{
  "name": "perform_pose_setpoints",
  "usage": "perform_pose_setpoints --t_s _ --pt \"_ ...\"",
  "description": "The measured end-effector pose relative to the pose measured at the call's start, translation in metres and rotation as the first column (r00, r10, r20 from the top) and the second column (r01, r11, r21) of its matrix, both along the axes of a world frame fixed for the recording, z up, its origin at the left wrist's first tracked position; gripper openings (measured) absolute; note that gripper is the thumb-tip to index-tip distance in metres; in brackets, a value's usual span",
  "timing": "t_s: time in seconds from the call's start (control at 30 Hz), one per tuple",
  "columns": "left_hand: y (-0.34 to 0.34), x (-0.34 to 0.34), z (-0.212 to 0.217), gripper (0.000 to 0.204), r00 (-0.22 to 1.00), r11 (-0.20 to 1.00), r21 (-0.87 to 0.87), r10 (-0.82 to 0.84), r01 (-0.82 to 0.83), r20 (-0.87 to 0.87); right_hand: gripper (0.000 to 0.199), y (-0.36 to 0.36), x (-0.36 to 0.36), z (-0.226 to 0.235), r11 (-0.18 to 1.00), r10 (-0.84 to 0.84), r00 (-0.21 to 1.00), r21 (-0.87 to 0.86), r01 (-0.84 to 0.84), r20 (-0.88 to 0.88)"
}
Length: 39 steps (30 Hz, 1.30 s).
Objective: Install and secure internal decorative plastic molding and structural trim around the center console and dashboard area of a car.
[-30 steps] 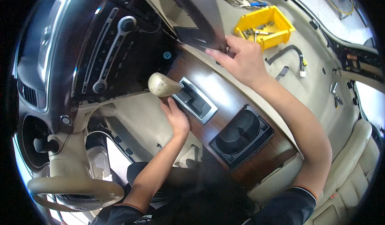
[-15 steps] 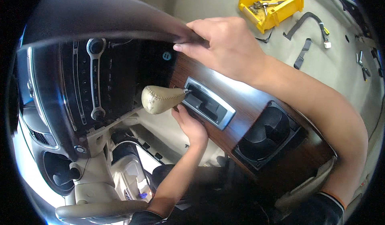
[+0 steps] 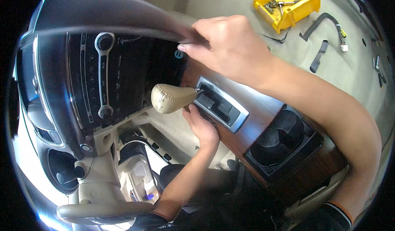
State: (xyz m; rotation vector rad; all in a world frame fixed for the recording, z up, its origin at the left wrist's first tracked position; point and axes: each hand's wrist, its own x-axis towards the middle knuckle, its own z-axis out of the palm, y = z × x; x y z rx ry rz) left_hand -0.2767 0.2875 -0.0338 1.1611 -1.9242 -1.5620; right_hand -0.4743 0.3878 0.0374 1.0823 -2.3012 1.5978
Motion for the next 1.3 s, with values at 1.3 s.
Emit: perform_pose_setpoints --t_s 1.3 --pt "-0.092 0.081 0.048 0.036 0.294 0.625 0.001 -0.369 0.780 0.882 0.021 0.142 0.109 0.100 0.970 -0.008 0.465 -0.105 0.217 0.885"
